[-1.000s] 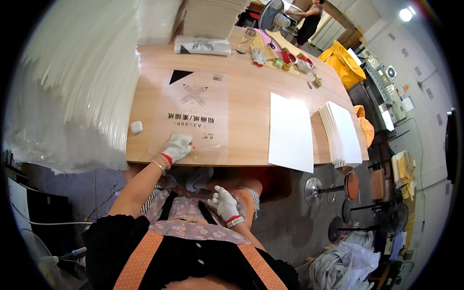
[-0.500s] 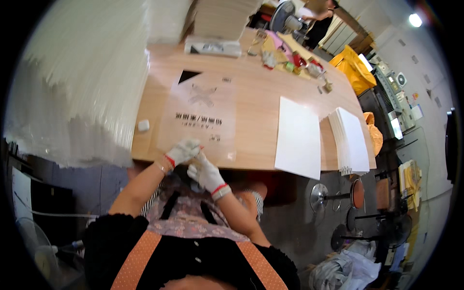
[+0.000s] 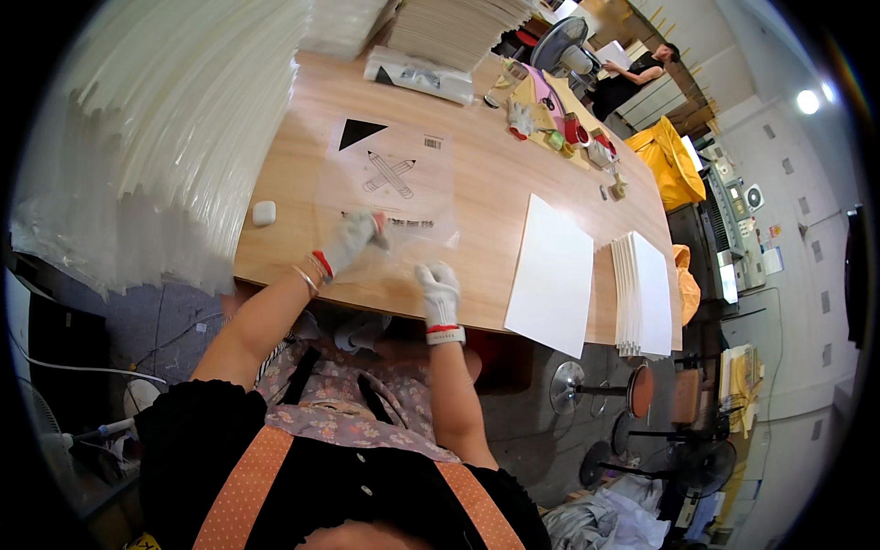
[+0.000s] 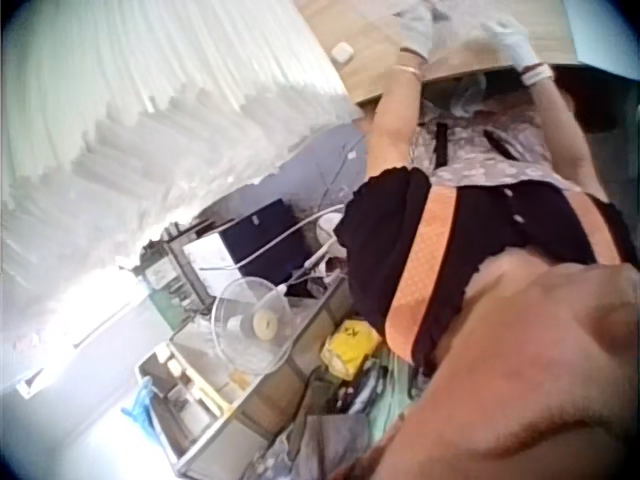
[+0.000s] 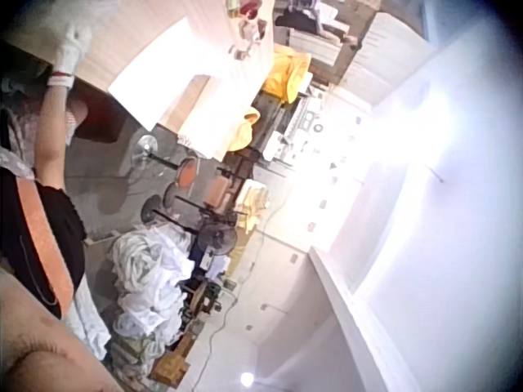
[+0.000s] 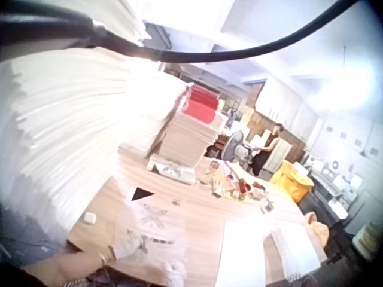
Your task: The person repeatedly picks up stacks of white paper and places them into clear plastic packaging bags. They fold the top of the bags over the paper to seal them and then stack the packaged units on the table.
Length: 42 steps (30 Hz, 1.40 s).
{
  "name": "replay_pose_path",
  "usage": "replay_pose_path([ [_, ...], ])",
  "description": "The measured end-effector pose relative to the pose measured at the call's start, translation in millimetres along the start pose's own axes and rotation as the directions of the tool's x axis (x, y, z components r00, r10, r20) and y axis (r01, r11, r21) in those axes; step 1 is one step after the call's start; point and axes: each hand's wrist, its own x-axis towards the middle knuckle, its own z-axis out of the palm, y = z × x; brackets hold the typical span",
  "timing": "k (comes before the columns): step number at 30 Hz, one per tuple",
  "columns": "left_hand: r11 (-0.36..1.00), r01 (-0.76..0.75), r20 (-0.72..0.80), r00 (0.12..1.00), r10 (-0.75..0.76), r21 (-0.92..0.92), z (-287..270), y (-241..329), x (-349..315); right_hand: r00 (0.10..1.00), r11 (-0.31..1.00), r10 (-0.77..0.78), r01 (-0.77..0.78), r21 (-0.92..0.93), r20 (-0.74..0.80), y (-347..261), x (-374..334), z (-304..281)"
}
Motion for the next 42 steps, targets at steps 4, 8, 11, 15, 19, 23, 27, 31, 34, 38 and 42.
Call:
replay_pose_path([
  [4, 0.66, 0.425, 0.045, 0.858, -0.511, -0.619, -9, 10, 15, 0.948, 0.755, -0.293, 0.149, -0.638, -0.126, 3, -16, -47],
  [8, 0.763, 0.443, 0.083, 0.883, -0.461, -0.472, 6, 36, 41, 0.667, 0.646, -0.745, 0.722, -0.249, 0.002, -70, -12, -10],
  [11, 0.912, -0.313, -0.067, 0.938, 0.341, 0.266, 3, 102, 63, 0.847, 0.784, -0.514, 0.528, -0.326, 0.134, -46, 29, 33],
  [15, 0.948, 0.177, 0.123, 0.981, -0.148, -0.265, -16, 178, 74, 0.929, 0.802, -0.314, 0.371, -0.468, 0.197, -29, 25, 25],
  [19, 0.967, 0.09, 0.208, 0.968, -0.141, 0.24, -18, 154, 56, 0.943, 0.958, -0.11, 0.017, 0.288, 0.313, -73, -23, -47],
  [23, 0.798, -0.363, -0.036, 0.901, 0.432, 0.481, -23, 151, 23, 0.903, 0.879, -0.376, 0.275, -0.389, -0.21, 10, -32, -131],
  [27, 0.891, -0.306, -0.175, 0.909, 0.378, 0.337, -34, 147, -6, 0.966, 0.612, -0.229, 0.045, -0.79, -0.122, 78, -39, -203],
  [31, 0.979, -0.18, 0.016, 0.984, 0.179, 0.094, -24, 171, -43, 0.953, 0.579, -0.297, 0.134, -0.804, -0.055, 93, -41, -216],
  [34, 1.0, 0.021, 0.222, 0.975, -0.023, 0.011, -1, 172, -63, 0.911, 0.545, -0.413, 0.262, -0.797, 0.017, 88, -52, -226],
  [38, 0.926, 0.364, 0.517, 0.814, -0.264, -0.101, 65, 150, -74, 0.845, 0.552, -0.535, 0.361, -0.751, 0.013, 110, -38, -244],
  [42, 0.431, 0.81, 0.766, 0.552, -0.33, -0.398, 148, 128, -67, 0.96, 0.694, -0.241, 0.069, -0.717, -0.14, 65, -43, -221],
])
